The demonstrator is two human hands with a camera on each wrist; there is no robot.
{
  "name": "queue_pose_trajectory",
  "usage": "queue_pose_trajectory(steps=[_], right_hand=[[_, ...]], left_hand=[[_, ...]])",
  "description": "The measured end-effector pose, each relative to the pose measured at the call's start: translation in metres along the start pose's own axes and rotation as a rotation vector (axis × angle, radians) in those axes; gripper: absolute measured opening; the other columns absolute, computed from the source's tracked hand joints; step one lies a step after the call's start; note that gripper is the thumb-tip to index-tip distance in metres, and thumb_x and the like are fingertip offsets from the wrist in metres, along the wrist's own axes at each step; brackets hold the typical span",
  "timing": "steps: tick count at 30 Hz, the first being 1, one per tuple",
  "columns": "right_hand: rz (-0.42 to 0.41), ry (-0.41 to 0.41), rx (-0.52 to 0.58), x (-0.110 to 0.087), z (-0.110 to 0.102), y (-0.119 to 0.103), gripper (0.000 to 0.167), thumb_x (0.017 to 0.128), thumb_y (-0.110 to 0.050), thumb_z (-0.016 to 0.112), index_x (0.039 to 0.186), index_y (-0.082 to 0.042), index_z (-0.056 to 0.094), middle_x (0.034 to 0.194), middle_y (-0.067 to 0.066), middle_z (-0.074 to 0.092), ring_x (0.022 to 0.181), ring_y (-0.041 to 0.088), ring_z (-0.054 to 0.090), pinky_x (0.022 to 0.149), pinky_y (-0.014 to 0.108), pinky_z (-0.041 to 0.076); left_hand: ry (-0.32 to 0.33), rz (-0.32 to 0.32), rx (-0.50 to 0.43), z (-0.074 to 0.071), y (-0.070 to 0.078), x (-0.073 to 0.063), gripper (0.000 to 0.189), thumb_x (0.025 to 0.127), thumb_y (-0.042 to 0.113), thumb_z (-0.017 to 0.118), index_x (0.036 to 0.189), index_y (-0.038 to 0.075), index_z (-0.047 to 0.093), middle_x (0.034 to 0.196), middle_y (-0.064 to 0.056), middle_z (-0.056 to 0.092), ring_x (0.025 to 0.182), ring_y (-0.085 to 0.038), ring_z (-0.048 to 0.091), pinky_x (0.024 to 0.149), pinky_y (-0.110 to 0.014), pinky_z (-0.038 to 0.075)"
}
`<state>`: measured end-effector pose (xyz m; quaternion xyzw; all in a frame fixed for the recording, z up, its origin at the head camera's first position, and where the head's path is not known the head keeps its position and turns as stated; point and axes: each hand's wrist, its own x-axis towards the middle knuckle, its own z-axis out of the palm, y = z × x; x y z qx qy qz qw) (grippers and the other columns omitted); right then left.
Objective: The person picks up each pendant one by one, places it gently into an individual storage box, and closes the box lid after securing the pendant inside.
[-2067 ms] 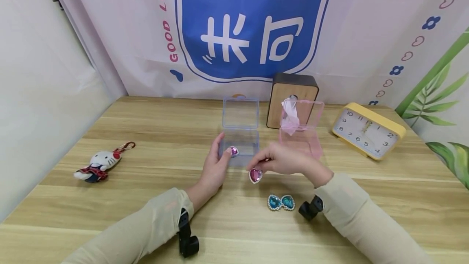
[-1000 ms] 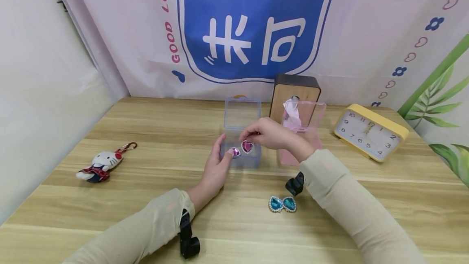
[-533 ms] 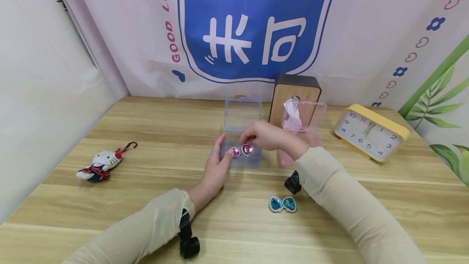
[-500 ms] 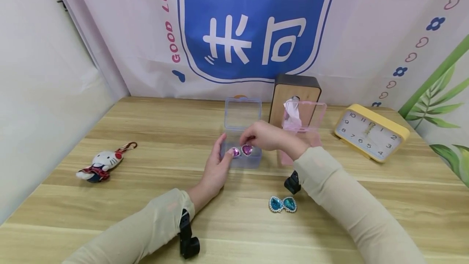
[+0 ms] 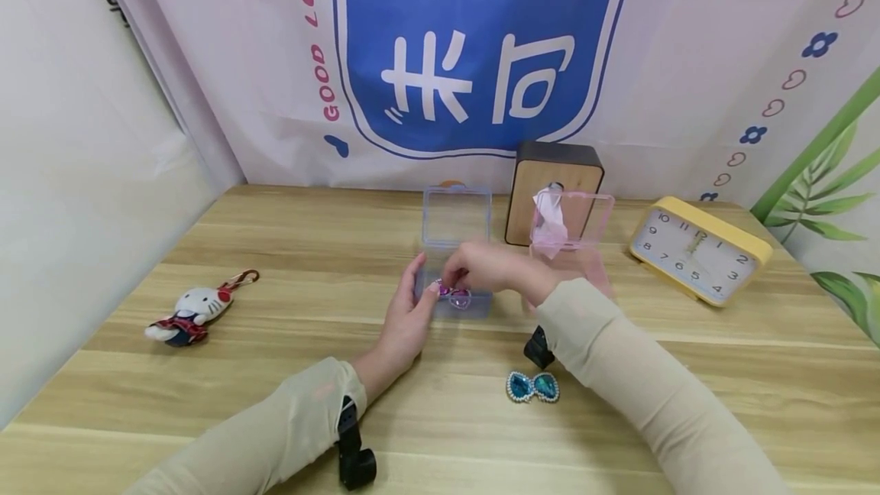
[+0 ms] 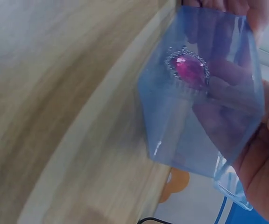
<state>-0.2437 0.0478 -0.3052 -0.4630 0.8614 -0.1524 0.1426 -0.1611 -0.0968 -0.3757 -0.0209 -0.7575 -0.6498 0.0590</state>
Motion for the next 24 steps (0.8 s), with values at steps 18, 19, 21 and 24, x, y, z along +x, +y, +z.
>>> queue_pose_trajectory(steps=[18,19,21,24], right_hand=[[0.004,0.097,0.071,-0.005,0.003,0.002,0.016,0.085,0.001,0.059,0.097,-0.002,0.069,0.093,0.009,0.070,0.085,0.017,0.063,0.079,0.025,0.053],[0.002,0.110,0.080,-0.007,0.002,0.002,0.016,0.086,0.001,0.059,0.097,-0.002,0.069,0.094,0.010,0.070,0.085,0.017,0.063,0.079,0.025,0.053],[-0.007,0.140,0.086,-0.010,-0.001,0.000,0.015,0.086,0.001,0.059,0.097,-0.001,0.069,0.094,0.011,0.070,0.085,0.017,0.063,0.079,0.026,0.053],[-0.029,0.188,0.074,-0.016,-0.006,-0.003,0.015,0.086,-0.001,0.060,0.097,-0.001,0.070,0.093,0.010,0.070,0.085,0.016,0.064,0.078,0.026,0.054]], left_hand=[[0.000,0.005,-0.008,0.002,-0.001,0.001,0.052,0.095,0.012,0.046,0.144,0.010,0.028,0.153,-0.012,0.021,0.141,-0.027,0.013,0.116,-0.045,0.011],[-0.001,0.006,-0.009,0.002,-0.001,0.001,0.052,0.095,0.012,0.046,0.144,0.010,0.029,0.152,-0.012,0.022,0.140,-0.026,0.014,0.116,-0.045,0.012],[0.002,0.009,-0.006,0.002,-0.001,0.001,0.051,0.095,0.012,0.046,0.144,0.011,0.029,0.152,-0.012,0.023,0.140,-0.026,0.015,0.116,-0.046,0.012],[0.017,0.011,0.007,0.002,0.000,0.001,0.051,0.095,0.013,0.047,0.143,0.011,0.031,0.151,-0.012,0.026,0.140,-0.027,0.018,0.115,-0.046,0.014]])
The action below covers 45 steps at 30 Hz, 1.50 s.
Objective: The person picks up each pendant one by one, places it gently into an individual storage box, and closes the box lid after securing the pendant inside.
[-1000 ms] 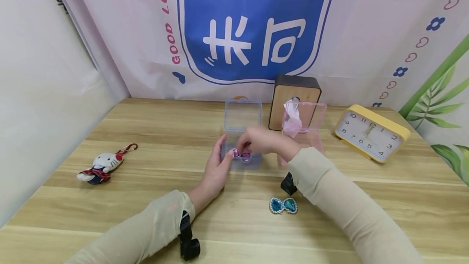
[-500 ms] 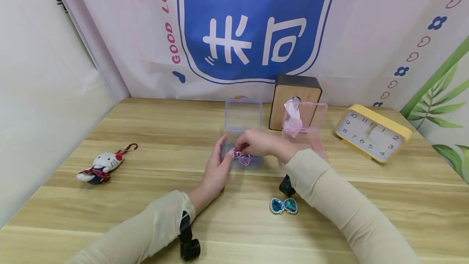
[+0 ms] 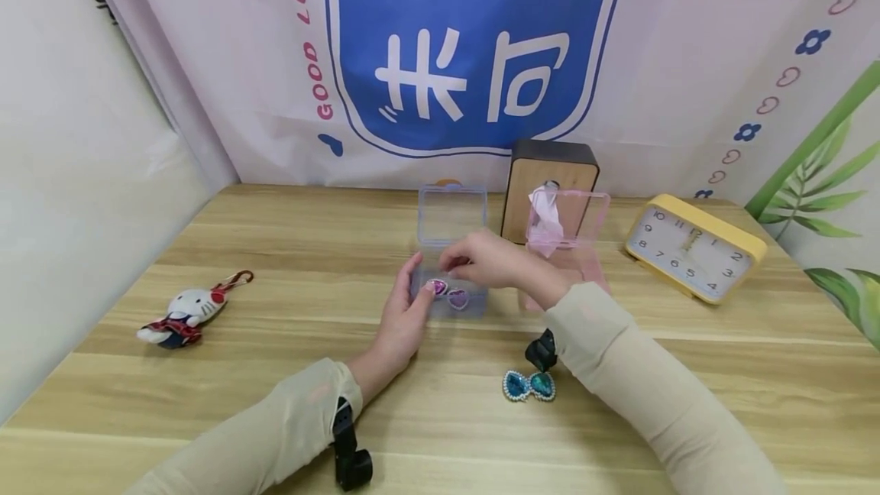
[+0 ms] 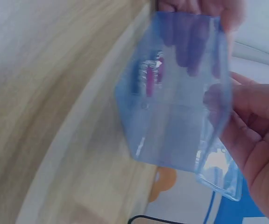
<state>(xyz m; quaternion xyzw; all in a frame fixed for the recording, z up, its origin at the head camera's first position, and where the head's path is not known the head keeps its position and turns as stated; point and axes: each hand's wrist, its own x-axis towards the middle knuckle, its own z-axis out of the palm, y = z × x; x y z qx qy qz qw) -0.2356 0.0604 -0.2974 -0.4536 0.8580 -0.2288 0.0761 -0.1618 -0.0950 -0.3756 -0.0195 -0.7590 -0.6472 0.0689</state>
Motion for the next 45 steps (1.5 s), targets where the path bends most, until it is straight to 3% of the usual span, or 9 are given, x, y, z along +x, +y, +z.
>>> queue_pose_trajectory(steps=[5,11,15,19,27,31,32,38,45], right_hand=[[-0.009,0.058,0.024,-0.013,-0.006,-0.005,0.015,0.086,-0.003,0.062,0.098,-0.003,0.070,0.093,0.010,0.071,0.082,0.015,0.064,0.076,0.024,0.055],[0.004,0.139,0.058,-0.037,-0.013,-0.008,0.015,0.087,-0.006,0.062,0.100,-0.006,0.070,0.095,0.006,0.070,0.081,0.012,0.064,0.075,0.025,0.055],[0.067,0.170,0.116,-0.056,-0.018,-0.010,0.017,0.088,-0.008,0.061,0.102,-0.007,0.069,0.097,0.007,0.070,0.083,0.012,0.063,0.075,0.027,0.055],[0.128,0.195,0.178,-0.076,-0.020,-0.008,0.017,0.088,-0.008,0.061,0.103,-0.005,0.069,0.097,0.008,0.070,0.081,0.012,0.062,0.073,0.029,0.055],[0.120,0.196,0.221,-0.106,-0.007,-0.004,0.017,0.086,-0.010,0.064,0.101,-0.004,0.069,0.096,0.009,0.070,0.082,0.010,0.063,0.073,0.026,0.056],[0.122,0.166,0.283,-0.117,0.003,-0.004,0.018,0.086,-0.008,0.063,0.101,0.000,0.069,0.097,0.013,0.070,0.083,0.008,0.063,0.074,0.027,0.056],[0.129,0.155,0.300,-0.119,0.006,-0.004,0.018,0.087,-0.008,0.063,0.101,0.001,0.068,0.097,0.013,0.069,0.083,0.007,0.063,0.075,0.027,0.055],[0.168,0.098,0.404,-0.132,0.025,-0.006,0.023,0.090,-0.013,0.059,0.104,0.003,0.066,0.102,0.015,0.068,0.088,0.004,0.061,0.077,0.024,0.054],[0.141,0.134,0.497,-0.142,0.040,-0.006,0.025,0.089,-0.010,0.059,0.108,0.006,0.063,0.108,0.019,0.065,0.097,0.021,0.062,0.083,0.025,0.053]], left_hand=[[0.027,0.028,-0.010,-0.001,0.002,0.000,0.052,0.095,0.013,0.046,0.144,0.008,0.030,0.152,-0.013,0.023,0.140,-0.027,0.017,0.116,-0.044,0.013],[0.025,0.184,0.022,-0.003,0.012,0.003,0.056,0.092,0.006,0.050,0.143,0.004,0.029,0.153,-0.014,0.018,0.141,-0.026,0.014,0.116,-0.042,0.013],[0.008,0.292,0.063,-0.003,0.021,0.007,0.055,0.090,0.004,0.051,0.142,0.006,0.033,0.153,-0.010,0.020,0.141,-0.024,0.018,0.116,-0.043,0.015],[-0.032,0.329,0.065,0.003,0.032,0.008,0.053,0.091,0.006,0.051,0.142,0.008,0.035,0.151,-0.007,0.027,0.139,-0.021,0.023,0.116,-0.040,0.018],[-0.142,0.332,0.010,0.023,0.043,0.011,0.049,0.093,0.007,0.050,0.140,0.001,0.036,0.148,-0.012,0.033,0.135,-0.022,0.031,0.107,-0.031,0.034],[-0.182,0.267,-0.005,0.034,0.051,0.011,0.049,0.094,0.011,0.051,0.141,0.004,0.037,0.147,-0.009,0.034,0.133,-0.022,0.035,0.104,-0.028,0.037],[-0.195,0.241,-0.010,0.037,0.053,0.012,0.049,0.094,0.012,0.051,0.141,0.005,0.037,0.147,-0.008,0.035,0.133,-0.020,0.035,0.107,-0.025,0.032],[-0.280,0.136,-0.044,0.057,0.060,0.016,0.054,0.093,0.012,0.052,0.143,0.006,0.033,0.149,-0.007,0.029,0.136,-0.019,0.030,0.108,-0.026,0.029],[-0.341,0.065,-0.005,0.081,0.062,0.019,0.060,0.091,0.014,0.055,0.145,0.007,0.029,0.152,-0.011,0.021,0.138,-0.024,0.025,0.112,-0.034,0.025]])
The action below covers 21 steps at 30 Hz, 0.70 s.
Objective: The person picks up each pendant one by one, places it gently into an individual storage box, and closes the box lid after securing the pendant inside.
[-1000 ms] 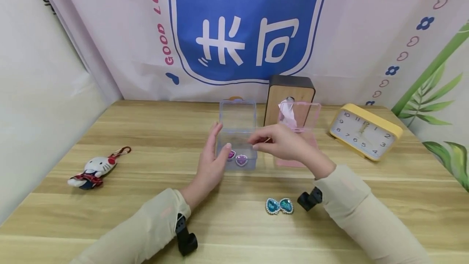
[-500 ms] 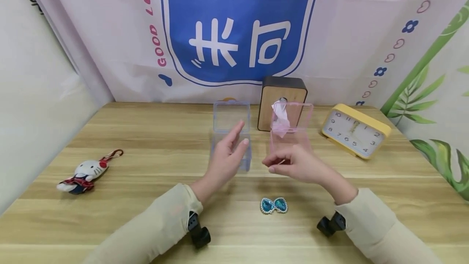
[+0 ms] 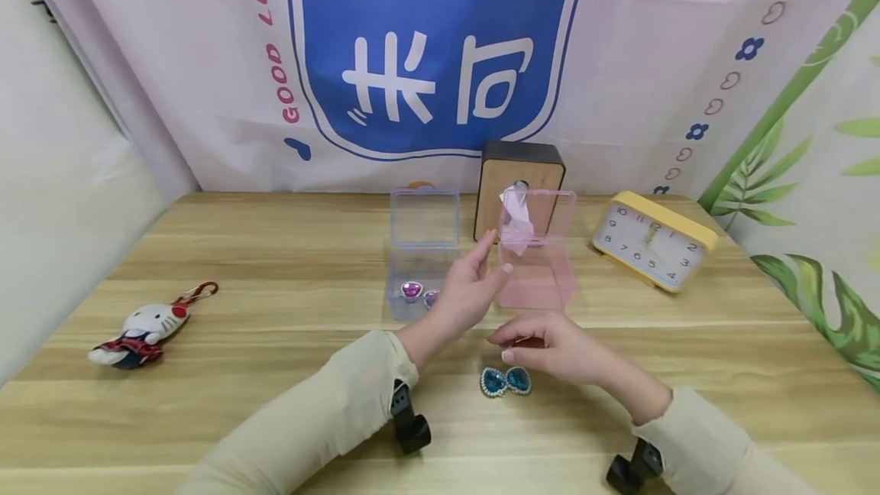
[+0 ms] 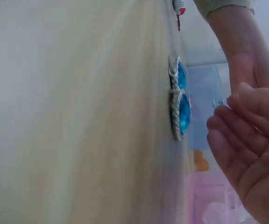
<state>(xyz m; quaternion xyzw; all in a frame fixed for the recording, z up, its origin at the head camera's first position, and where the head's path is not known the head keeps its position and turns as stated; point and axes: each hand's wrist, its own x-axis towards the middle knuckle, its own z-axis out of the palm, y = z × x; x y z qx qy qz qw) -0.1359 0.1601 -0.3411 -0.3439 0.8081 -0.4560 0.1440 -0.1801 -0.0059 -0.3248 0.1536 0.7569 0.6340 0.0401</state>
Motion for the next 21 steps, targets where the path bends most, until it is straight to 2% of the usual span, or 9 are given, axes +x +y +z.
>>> queue_pose_trajectory(steps=[6,9,15,18,21], right_hand=[[0.001,0.031,-0.022,-0.010,0.011,0.009,0.026,0.090,-0.013,0.058,0.111,0.002,0.064,0.118,0.016,0.062,0.112,0.025,0.057,0.096,0.031,0.047],[0.020,0.050,-0.069,-0.012,0.019,0.012,0.025,0.091,-0.016,0.058,0.111,-0.004,0.066,0.122,0.012,0.061,0.117,0.024,0.054,0.101,0.031,0.042],[0.018,0.115,-0.144,-0.017,0.033,0.018,0.027,0.090,-0.020,0.059,0.113,-0.009,0.065,0.124,0.007,0.059,0.119,0.025,0.051,0.104,0.036,0.039],[0.017,0.141,-0.174,-0.017,0.038,0.019,0.029,0.089,-0.021,0.060,0.115,-0.007,0.064,0.124,0.007,0.058,0.119,0.025,0.050,0.103,0.037,0.039],[0.013,0.152,-0.219,-0.017,0.042,0.018,0.031,0.090,-0.021,0.060,0.116,-0.005,0.064,0.123,0.008,0.058,0.117,0.026,0.051,0.102,0.040,0.040]], left_hand=[[-0.015,-0.023,0.023,0.016,-0.006,0.004,0.061,0.089,0.014,0.057,0.144,0.006,0.031,0.150,-0.010,0.028,0.135,-0.028,0.031,0.111,-0.041,0.028],[-0.019,-0.034,0.020,0.019,-0.009,0.004,0.064,0.089,0.013,0.057,0.145,0.006,0.028,0.151,-0.010,0.024,0.135,-0.030,0.031,0.111,-0.042,0.028],[-0.018,-0.080,-0.052,0.028,-0.014,0.004,0.068,0.089,0.010,0.056,0.147,0.008,0.022,0.155,-0.005,0.015,0.138,-0.027,0.024,0.113,-0.040,0.023],[-0.009,-0.110,-0.059,0.031,-0.015,0.003,0.069,0.089,0.011,0.056,0.148,0.011,0.020,0.154,-0.001,0.015,0.138,-0.026,0.024,0.113,-0.040,0.023],[0.003,-0.111,-0.046,0.034,-0.018,0.004,0.069,0.089,0.010,0.056,0.148,0.013,0.020,0.155,0.001,0.014,0.137,-0.028,0.025,0.113,-0.043,0.024]])
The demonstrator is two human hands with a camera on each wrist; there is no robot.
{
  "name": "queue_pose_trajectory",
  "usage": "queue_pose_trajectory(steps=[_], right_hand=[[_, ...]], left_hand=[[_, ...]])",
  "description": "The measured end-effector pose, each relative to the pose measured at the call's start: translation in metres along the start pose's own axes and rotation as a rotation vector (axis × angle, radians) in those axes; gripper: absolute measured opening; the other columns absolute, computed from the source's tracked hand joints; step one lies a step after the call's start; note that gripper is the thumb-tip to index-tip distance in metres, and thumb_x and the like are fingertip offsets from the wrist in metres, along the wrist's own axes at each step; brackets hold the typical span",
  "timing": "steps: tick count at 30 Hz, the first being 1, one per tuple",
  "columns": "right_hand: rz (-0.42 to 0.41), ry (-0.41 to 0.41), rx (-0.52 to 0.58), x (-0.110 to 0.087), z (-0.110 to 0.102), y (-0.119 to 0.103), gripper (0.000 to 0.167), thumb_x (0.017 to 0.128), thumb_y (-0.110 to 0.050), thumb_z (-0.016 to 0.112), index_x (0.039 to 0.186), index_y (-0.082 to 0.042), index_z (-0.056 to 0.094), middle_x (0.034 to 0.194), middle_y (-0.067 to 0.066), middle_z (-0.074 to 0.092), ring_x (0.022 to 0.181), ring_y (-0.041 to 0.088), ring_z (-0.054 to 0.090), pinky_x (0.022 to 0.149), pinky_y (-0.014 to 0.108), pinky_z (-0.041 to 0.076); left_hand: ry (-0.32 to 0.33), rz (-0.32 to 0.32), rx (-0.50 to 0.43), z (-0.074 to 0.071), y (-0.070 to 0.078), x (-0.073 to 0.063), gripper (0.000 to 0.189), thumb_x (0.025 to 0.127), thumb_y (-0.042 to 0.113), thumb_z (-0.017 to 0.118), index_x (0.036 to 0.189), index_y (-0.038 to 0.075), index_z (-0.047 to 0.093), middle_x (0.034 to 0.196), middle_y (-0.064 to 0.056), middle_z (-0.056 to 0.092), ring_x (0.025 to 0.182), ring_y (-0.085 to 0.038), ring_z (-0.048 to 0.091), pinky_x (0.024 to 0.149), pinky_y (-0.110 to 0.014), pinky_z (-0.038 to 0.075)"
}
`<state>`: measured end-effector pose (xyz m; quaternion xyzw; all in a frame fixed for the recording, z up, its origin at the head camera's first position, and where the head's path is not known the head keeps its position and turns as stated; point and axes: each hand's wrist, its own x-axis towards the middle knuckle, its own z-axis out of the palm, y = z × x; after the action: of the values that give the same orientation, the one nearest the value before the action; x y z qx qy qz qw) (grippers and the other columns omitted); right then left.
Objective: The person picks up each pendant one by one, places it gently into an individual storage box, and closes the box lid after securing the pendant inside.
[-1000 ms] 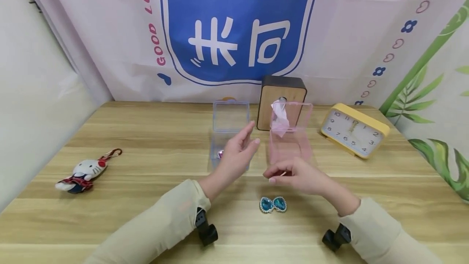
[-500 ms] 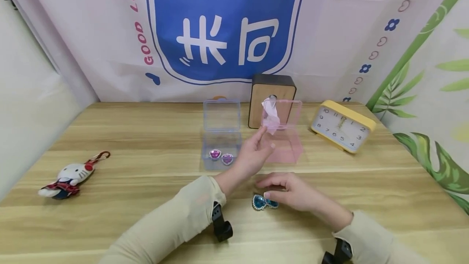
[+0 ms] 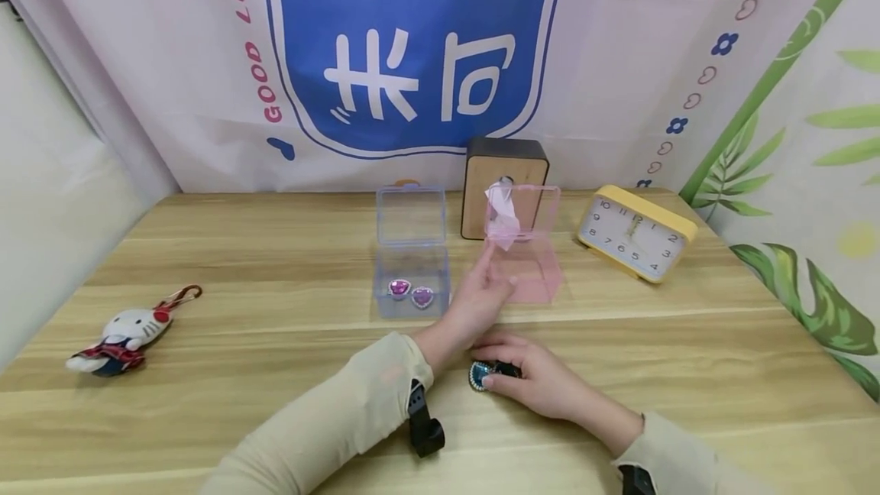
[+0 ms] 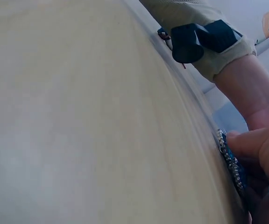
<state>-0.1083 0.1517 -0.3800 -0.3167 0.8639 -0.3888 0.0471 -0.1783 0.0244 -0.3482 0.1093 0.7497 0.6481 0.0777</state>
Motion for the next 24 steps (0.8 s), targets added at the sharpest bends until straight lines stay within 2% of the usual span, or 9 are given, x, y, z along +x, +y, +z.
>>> queue_pose_trajectory(steps=[4,12,19,24], right_hand=[[0.013,-0.001,-0.033,0.001,0.002,-0.004,0.032,0.090,-0.020,0.060,0.116,-0.003,0.064,0.124,0.009,0.058,0.118,0.027,0.051,0.101,0.043,0.040],[0.063,0.012,-0.019,0.000,0.001,-0.012,0.027,0.087,-0.015,0.062,0.112,-0.004,0.066,0.122,0.008,0.060,0.117,0.028,0.052,0.100,0.044,0.041],[0.120,0.038,0.003,-0.001,-0.001,-0.016,0.023,0.083,-0.010,0.065,0.104,-0.005,0.068,0.117,0.007,0.062,0.114,0.028,0.054,0.098,0.044,0.043],[0.157,0.037,0.011,-0.001,-0.006,-0.017,0.025,0.079,-0.010,0.067,0.104,-0.006,0.068,0.115,0.006,0.064,0.112,0.027,0.056,0.098,0.045,0.043]], left_hand=[[0.019,0.014,0.009,0.001,-0.005,0.003,0.067,0.089,0.006,0.054,0.148,0.010,0.021,0.155,-0.004,0.012,0.138,-0.028,0.023,0.114,-0.041,0.021],[0.033,0.020,-0.002,0.002,-0.010,0.006,0.065,0.089,0.001,0.051,0.147,0.009,0.023,0.155,-0.012,0.011,0.139,-0.028,0.020,0.114,-0.038,0.020],[0.058,0.018,0.042,0.005,-0.015,0.005,0.065,0.090,0.003,0.051,0.148,0.014,0.023,0.153,-0.007,0.021,0.136,-0.028,0.028,0.113,-0.038,0.024],[0.055,0.018,-0.044,0.005,-0.019,0.004,0.065,0.090,0.004,0.051,0.148,0.013,0.023,0.153,-0.009,0.019,0.137,-0.026,0.025,0.113,-0.036,0.023]])
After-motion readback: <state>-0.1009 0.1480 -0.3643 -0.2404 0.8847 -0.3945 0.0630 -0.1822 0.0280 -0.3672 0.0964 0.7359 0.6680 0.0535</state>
